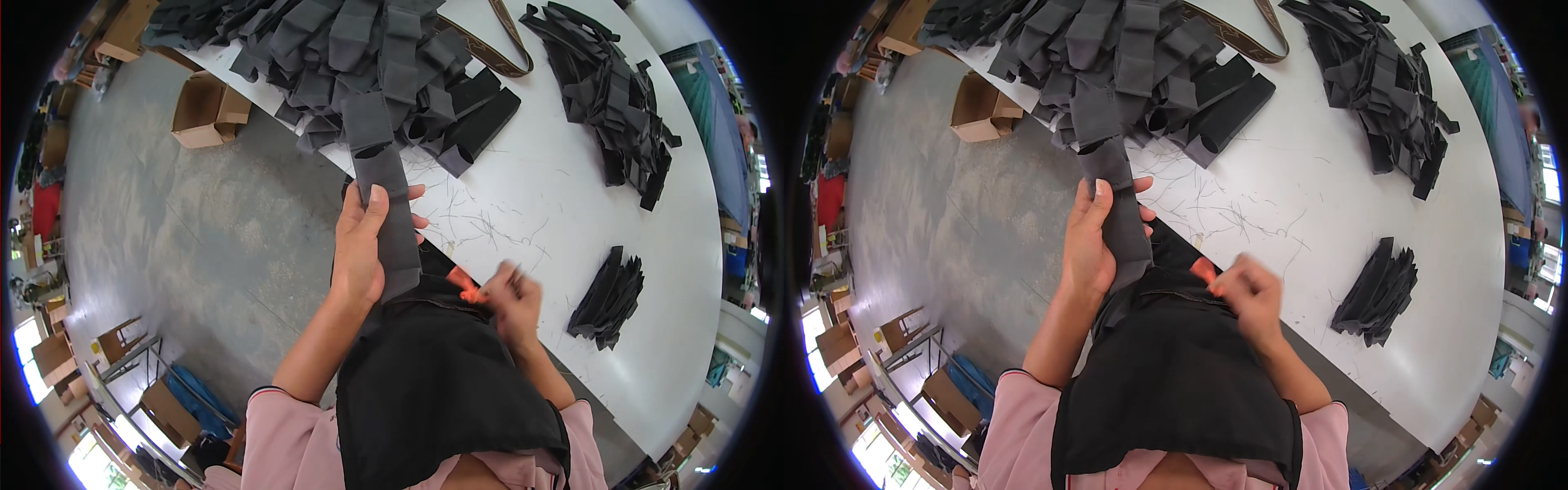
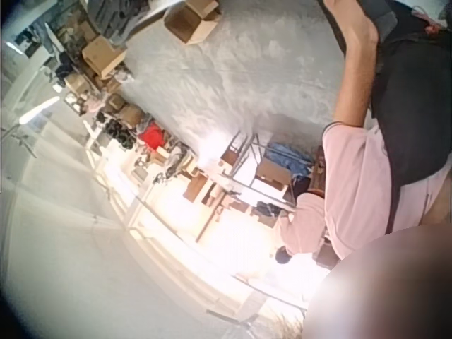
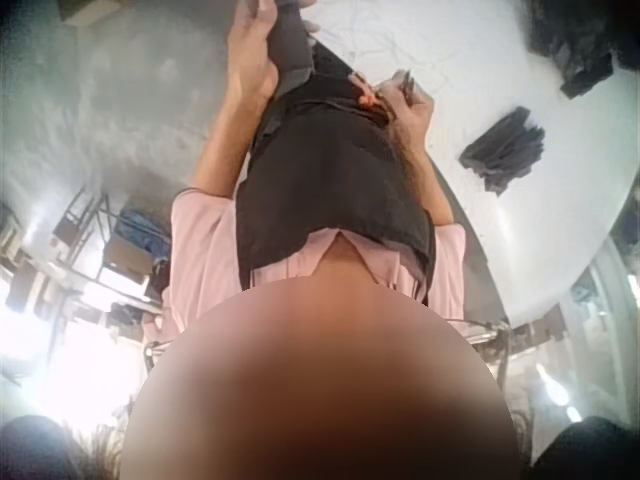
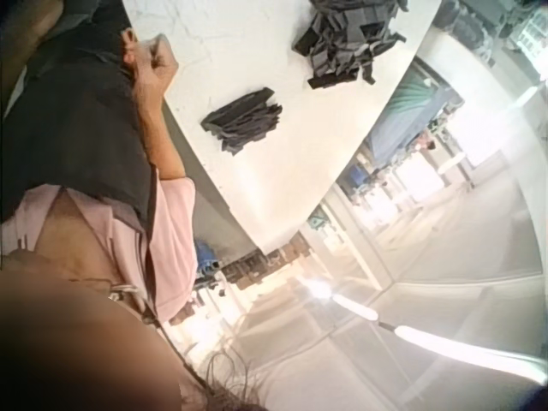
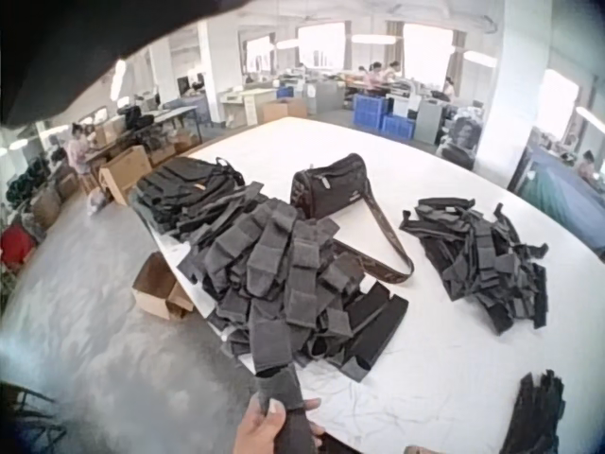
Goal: Manually process or trim industrial fabric straps using small hand scissors.
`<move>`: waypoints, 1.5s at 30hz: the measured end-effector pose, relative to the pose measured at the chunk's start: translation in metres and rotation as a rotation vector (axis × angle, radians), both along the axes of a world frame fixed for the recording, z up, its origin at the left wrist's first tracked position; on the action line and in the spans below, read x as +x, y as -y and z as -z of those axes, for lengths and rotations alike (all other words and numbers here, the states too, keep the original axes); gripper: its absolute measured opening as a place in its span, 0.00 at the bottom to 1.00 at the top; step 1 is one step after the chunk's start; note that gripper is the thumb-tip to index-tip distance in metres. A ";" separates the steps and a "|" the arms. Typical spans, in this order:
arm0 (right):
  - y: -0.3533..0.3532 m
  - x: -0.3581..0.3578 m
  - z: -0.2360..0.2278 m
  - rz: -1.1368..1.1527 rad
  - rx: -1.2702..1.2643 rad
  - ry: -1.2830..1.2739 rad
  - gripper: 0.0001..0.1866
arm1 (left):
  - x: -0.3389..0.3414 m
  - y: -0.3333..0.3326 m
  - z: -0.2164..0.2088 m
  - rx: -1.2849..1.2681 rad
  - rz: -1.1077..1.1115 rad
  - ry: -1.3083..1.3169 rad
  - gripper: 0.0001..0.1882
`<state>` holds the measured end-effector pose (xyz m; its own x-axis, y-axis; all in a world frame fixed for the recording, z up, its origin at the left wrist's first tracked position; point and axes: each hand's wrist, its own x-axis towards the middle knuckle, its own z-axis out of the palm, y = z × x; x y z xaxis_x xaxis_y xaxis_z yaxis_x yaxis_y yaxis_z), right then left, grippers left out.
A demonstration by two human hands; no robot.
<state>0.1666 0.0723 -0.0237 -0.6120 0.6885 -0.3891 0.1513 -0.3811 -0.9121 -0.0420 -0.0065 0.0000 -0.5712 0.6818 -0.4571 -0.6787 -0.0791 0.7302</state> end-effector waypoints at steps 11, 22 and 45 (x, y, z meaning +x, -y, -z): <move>-0.007 -0.045 -0.013 -0.152 0.939 0.013 0.19 | 0.000 0.006 0.000 0.011 0.021 0.079 0.20; 0.000 -0.044 -0.014 -0.252 0.991 0.076 0.17 | 0.002 0.007 0.009 0.012 0.061 0.183 0.20; 0.008 -0.040 -0.032 -0.347 1.331 0.179 0.17 | 0.008 0.011 0.006 -0.021 0.181 0.109 0.19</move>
